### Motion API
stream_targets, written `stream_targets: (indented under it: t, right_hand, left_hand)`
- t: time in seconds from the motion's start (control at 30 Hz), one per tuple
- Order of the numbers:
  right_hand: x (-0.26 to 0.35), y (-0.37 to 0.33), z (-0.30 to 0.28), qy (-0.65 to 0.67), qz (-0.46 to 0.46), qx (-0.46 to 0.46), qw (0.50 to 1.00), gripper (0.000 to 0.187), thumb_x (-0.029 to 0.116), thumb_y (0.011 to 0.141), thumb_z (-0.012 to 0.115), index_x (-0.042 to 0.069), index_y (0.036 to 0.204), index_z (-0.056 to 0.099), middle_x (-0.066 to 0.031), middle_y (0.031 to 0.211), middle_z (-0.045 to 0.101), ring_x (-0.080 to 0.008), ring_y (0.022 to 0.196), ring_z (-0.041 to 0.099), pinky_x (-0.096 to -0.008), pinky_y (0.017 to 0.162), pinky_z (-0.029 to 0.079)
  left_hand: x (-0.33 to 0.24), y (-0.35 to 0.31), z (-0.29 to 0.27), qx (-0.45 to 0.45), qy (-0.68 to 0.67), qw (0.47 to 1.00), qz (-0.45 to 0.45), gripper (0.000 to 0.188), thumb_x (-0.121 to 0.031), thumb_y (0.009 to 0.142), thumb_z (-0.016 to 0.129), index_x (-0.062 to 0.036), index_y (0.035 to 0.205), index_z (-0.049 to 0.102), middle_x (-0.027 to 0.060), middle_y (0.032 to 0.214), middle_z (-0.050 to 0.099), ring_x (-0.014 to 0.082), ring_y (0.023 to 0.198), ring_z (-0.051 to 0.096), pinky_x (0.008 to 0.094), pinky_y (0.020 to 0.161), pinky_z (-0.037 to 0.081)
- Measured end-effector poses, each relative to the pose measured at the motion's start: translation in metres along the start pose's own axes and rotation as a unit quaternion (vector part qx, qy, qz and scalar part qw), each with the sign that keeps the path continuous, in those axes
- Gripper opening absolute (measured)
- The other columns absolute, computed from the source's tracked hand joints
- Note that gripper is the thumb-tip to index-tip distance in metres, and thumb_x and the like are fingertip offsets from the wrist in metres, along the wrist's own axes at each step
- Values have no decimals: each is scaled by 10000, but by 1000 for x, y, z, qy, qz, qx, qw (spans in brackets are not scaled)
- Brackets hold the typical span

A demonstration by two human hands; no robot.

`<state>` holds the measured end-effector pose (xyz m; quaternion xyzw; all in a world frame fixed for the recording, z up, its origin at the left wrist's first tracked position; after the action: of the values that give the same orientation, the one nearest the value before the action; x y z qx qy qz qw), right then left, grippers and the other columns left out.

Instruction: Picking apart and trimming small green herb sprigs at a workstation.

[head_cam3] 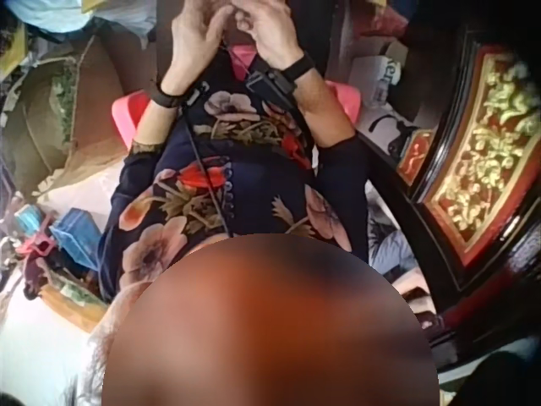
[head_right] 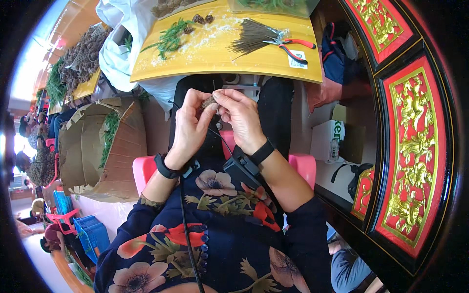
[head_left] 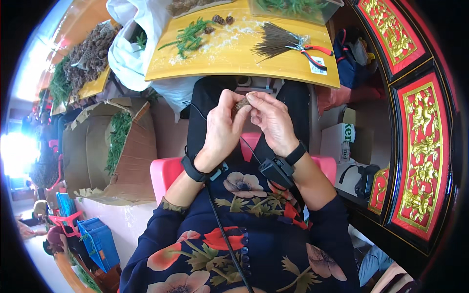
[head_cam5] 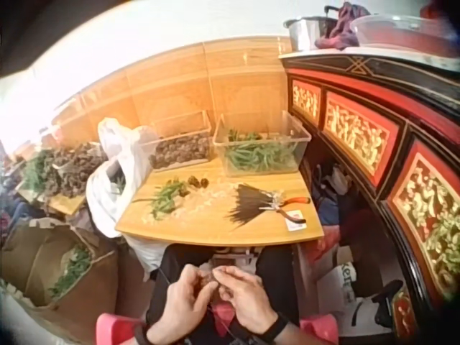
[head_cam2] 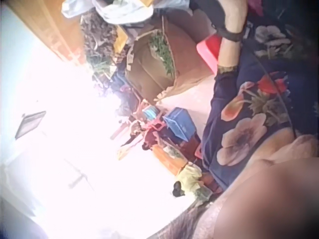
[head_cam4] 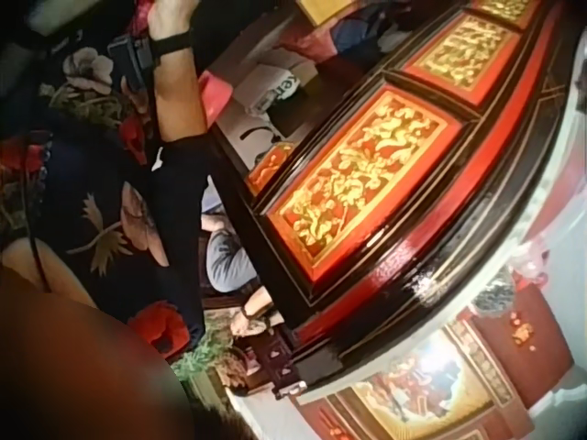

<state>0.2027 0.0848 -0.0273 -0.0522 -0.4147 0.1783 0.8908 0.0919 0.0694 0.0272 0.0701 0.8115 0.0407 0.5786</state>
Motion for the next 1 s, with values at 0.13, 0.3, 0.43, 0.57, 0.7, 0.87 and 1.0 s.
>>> stream_targets:
  t: [0.13, 0.3, 0.43, 0.57, 0.7, 0.87, 1.0]
  right_hand:
    - [7, 0, -4, 31, 14, -13, 999, 141, 135, 902, 608, 55, 1017, 610, 27, 861, 603, -51, 695, 506, -197, 606, 381]
    - [13, 3, -9, 79, -4, 0, 997, 126, 115, 907, 588, 56, 1018, 599, 8, 886, 605, -76, 705, 502, -221, 607, 381]
    - [11, 2, -6, 80, 10, 0, 997, 121, 107, 909, 576, 57, 1017, 595, 2, 890, 604, -82, 711, 499, -228, 605, 376]
    - [12, 1, -6, 85, 16, 5, 996, 123, 108, 905, 577, 59, 1017, 595, 2, 889, 605, -78, 708, 497, -226, 602, 372]
    - [15, 0, -10, 104, 16, 0, 994, 121, 112, 899, 584, 60, 1007, 598, 0, 890, 609, -76, 699, 496, -225, 599, 368]
    - [19, 0, -14, 107, 13, -12, 994, 113, 121, 894, 593, 59, 989, 602, -2, 893, 616, -75, 681, 497, -228, 592, 365]
    - [16, 1, -15, 100, 7, -11, 995, 119, 127, 891, 599, 54, 985, 599, -3, 891, 617, -75, 669, 499, -232, 588, 365]
  left_hand:
    - [5, 22, -7, 98, 7, 994, 44, 165, -148, 935, 568, -11, 1026, 550, 22, 862, 606, 95, 792, 547, 217, 716, 440]
    - [34, 125, -104, -61, 224, 973, 4, 331, -323, 948, 509, -12, 1013, 600, 41, 901, 635, 136, 837, 574, 280, 773, 457]
    - [63, 198, -180, -178, 423, 887, 41, 362, -317, 879, 568, -14, 1071, 620, 143, 999, 670, 270, 940, 629, 357, 822, 469]
    - [102, 232, -189, -137, 474, 869, -35, 373, -280, 809, 618, -43, 1095, 643, 212, 1039, 653, 331, 984, 622, 402, 838, 469]
    - [121, 240, -174, -72, 433, 895, -78, 350, -289, 746, 652, -19, 967, 684, 201, 1018, 663, 347, 952, 631, 397, 851, 473]
    - [120, 236, -173, -19, 292, 948, -126, 300, -221, 721, 699, 19, 901, 682, 163, 900, 670, 239, 766, 640, 329, 687, 496]
    - [82, 211, -149, -56, 193, 973, -113, 302, -156, 752, 694, 42, 973, 637, 83, 781, 644, 139, 616, 583, 256, 558, 449]
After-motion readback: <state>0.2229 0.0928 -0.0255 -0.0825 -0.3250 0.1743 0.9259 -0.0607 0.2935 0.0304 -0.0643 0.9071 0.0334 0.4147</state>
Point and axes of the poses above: each hand's wrist, its own y-axis towards the middle knuckle, its own z-axis out of the palm, x = y × z, the point moved 7 cm from there along y, towards the middle knuckle
